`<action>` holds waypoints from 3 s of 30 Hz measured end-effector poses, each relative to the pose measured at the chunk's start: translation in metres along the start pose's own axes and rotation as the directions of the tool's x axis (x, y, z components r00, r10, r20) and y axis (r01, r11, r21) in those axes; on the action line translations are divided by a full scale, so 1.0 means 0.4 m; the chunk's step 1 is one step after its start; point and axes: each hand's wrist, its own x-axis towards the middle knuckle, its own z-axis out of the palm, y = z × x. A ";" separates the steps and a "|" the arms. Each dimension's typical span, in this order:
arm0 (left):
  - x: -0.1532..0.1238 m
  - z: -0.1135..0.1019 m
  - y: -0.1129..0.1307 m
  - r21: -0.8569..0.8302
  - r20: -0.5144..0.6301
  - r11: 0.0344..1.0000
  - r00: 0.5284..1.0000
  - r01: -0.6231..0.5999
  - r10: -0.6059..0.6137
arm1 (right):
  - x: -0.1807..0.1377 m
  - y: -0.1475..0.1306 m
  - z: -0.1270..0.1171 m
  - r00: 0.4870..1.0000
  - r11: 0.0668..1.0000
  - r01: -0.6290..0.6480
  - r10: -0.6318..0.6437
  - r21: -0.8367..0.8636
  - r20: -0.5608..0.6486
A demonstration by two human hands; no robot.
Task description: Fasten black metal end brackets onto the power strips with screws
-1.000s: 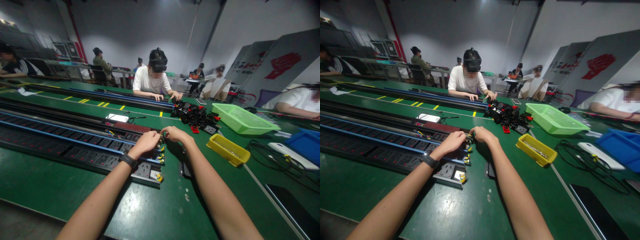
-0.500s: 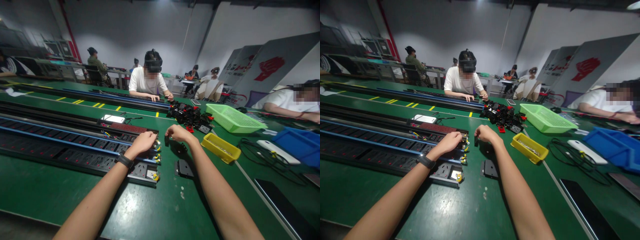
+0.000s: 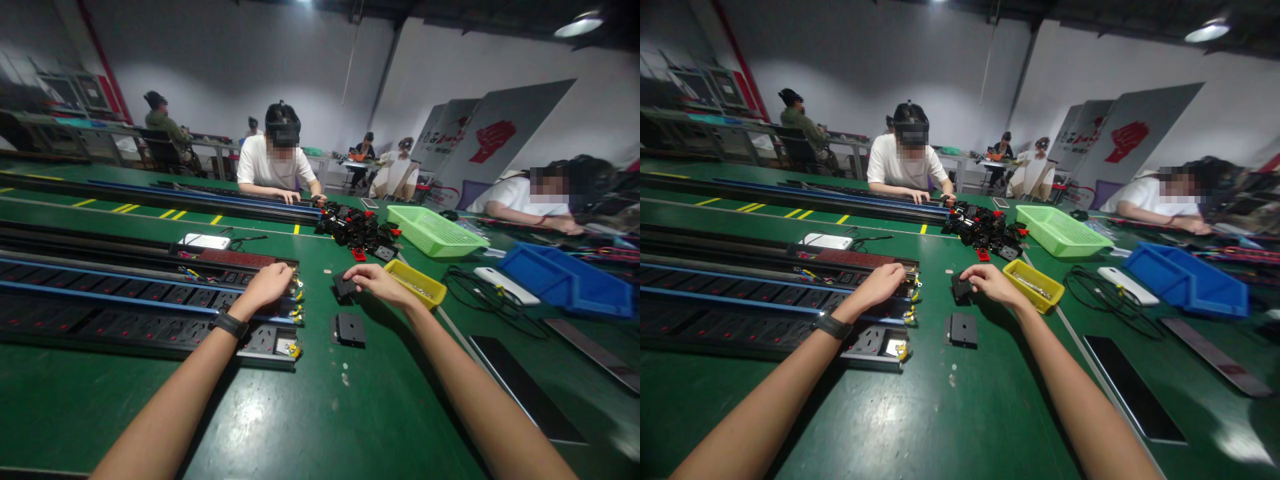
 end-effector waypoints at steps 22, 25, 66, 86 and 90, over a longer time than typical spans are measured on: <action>0.005 0.003 -0.002 0.018 -0.008 1.000 1.000 -0.011 0.012 | -0.021 0.137 -0.004 0.988 0.999 -0.033 0.036 0.026 -0.148; 0.007 0.003 -0.004 0.020 -0.007 1.000 1.000 -0.008 0.008 | -0.024 0.137 -0.006 0.989 0.998 -0.045 0.049 0.036 -0.138; 0.005 0.001 -0.006 0.017 0.008 1.000 1.000 -0.020 0.020 | -0.044 0.157 -0.015 0.964 0.983 -0.159 0.174 0.090 -0.199; 0.003 0.000 0.000 0.019 0.008 0.999 1.000 -0.030 0.030 | -0.044 0.111 0.033 0.990 0.980 -0.025 -0.003 -0.195 -0.144; 0.001 -0.002 0.002 0.017 0.008 1.000 1.000 -0.023 0.023 | -0.041 0.127 0.031 0.987 0.978 -0.014 -0.019 -0.209 -0.158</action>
